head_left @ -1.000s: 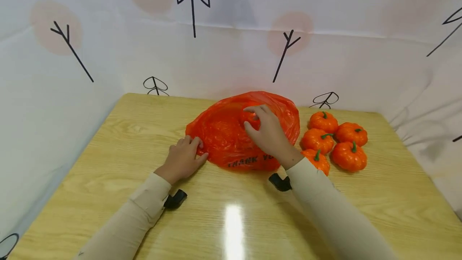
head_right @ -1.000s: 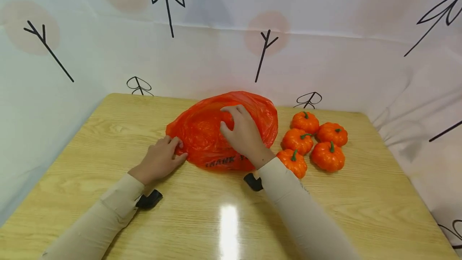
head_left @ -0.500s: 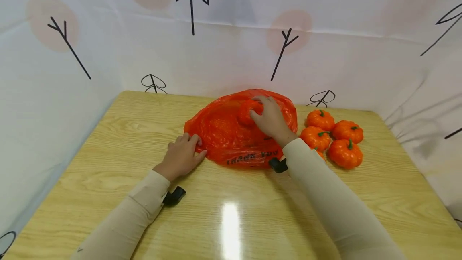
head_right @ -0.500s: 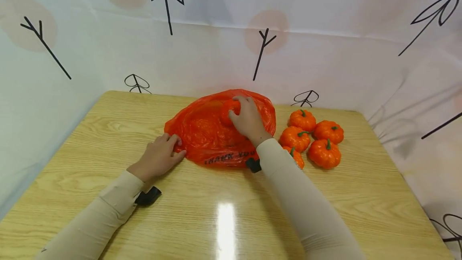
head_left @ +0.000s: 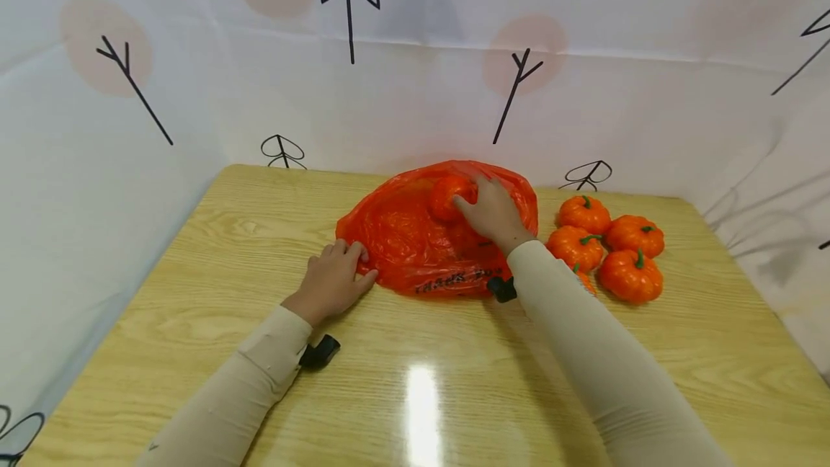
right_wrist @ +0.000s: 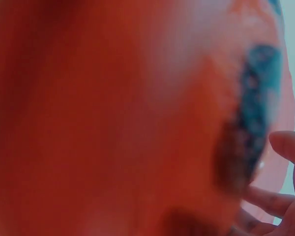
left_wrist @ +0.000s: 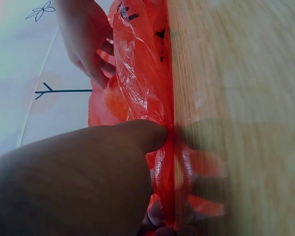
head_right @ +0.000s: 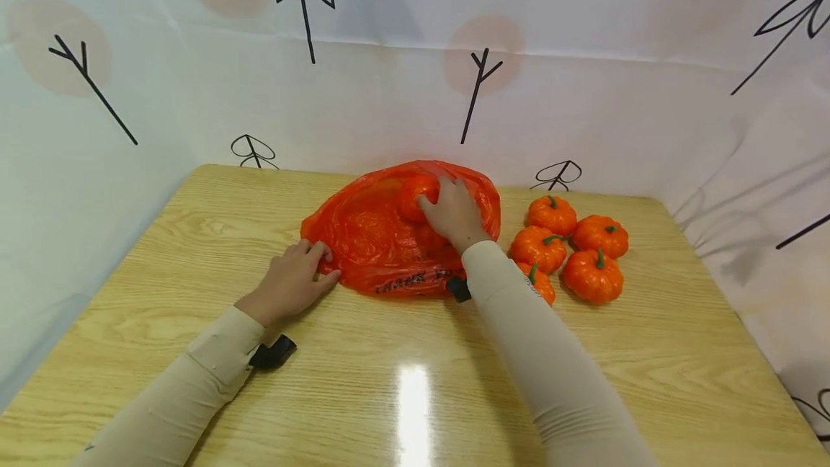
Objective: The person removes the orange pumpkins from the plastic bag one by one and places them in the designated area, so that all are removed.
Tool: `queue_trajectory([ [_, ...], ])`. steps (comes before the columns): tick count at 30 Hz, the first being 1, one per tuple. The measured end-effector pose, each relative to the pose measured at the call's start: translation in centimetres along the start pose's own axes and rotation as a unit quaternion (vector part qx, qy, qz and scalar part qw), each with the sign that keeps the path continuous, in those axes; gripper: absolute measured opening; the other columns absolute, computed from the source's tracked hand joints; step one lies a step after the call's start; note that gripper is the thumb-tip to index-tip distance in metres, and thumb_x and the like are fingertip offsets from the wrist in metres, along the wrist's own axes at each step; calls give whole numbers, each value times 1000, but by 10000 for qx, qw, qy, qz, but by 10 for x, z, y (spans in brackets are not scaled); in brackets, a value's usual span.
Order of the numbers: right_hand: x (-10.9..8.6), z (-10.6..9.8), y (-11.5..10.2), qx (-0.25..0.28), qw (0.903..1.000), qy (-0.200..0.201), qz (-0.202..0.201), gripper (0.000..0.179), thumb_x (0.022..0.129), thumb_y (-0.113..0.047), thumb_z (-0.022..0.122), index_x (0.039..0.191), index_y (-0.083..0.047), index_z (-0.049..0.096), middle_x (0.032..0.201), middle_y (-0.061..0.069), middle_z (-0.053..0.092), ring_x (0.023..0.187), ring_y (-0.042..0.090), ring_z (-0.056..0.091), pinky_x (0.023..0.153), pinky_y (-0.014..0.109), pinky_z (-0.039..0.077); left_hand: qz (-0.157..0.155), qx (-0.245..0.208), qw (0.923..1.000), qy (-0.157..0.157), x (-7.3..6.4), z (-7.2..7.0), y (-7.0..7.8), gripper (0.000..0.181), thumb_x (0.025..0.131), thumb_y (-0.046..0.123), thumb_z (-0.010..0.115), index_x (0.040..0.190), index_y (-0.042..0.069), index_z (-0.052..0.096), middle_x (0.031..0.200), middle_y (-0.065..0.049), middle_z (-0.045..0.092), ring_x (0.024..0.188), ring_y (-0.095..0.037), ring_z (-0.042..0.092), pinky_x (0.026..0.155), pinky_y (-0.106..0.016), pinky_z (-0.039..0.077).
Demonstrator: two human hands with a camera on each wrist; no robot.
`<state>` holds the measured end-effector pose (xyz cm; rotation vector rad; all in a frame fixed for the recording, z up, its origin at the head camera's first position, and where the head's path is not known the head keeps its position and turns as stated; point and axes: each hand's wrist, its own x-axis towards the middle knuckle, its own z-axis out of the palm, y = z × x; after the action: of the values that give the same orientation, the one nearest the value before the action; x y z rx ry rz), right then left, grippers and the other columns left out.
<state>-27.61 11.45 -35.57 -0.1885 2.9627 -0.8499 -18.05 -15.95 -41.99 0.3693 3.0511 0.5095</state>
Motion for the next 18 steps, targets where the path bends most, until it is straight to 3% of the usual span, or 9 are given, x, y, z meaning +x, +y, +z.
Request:
queue_trajectory([
  [8,0,3,-2,-113,9999,28,45,67,97,-40,62,150,-8,37,150,17,46,134,37,46,109,58,40,17,-11,10000,25,2,1,1,34,95,45,62,110,14,56,103,-7,53,97,-27,51,80,-45,39],
  [15,-3,5,-5,24,9967,-265,-764,56,96,-15,65,144,-7,38,145,19,48,131,36,49,111,52,41,19,-9,10000,35,1,-1,0,34,95,44,62,108,14,56,102,-7,52,97,-27,51,80,-46,40],
  [18,-9,7,-8,33,9943,-429,-973,54,95,-12,66,142,-10,38,144,19,46,127,35,52,108,51,43,11,-29,10000,0,1,-1,0,34,95,44,62,108,14,55,102,-8,52,97,-28,51,80,-47,39],
])
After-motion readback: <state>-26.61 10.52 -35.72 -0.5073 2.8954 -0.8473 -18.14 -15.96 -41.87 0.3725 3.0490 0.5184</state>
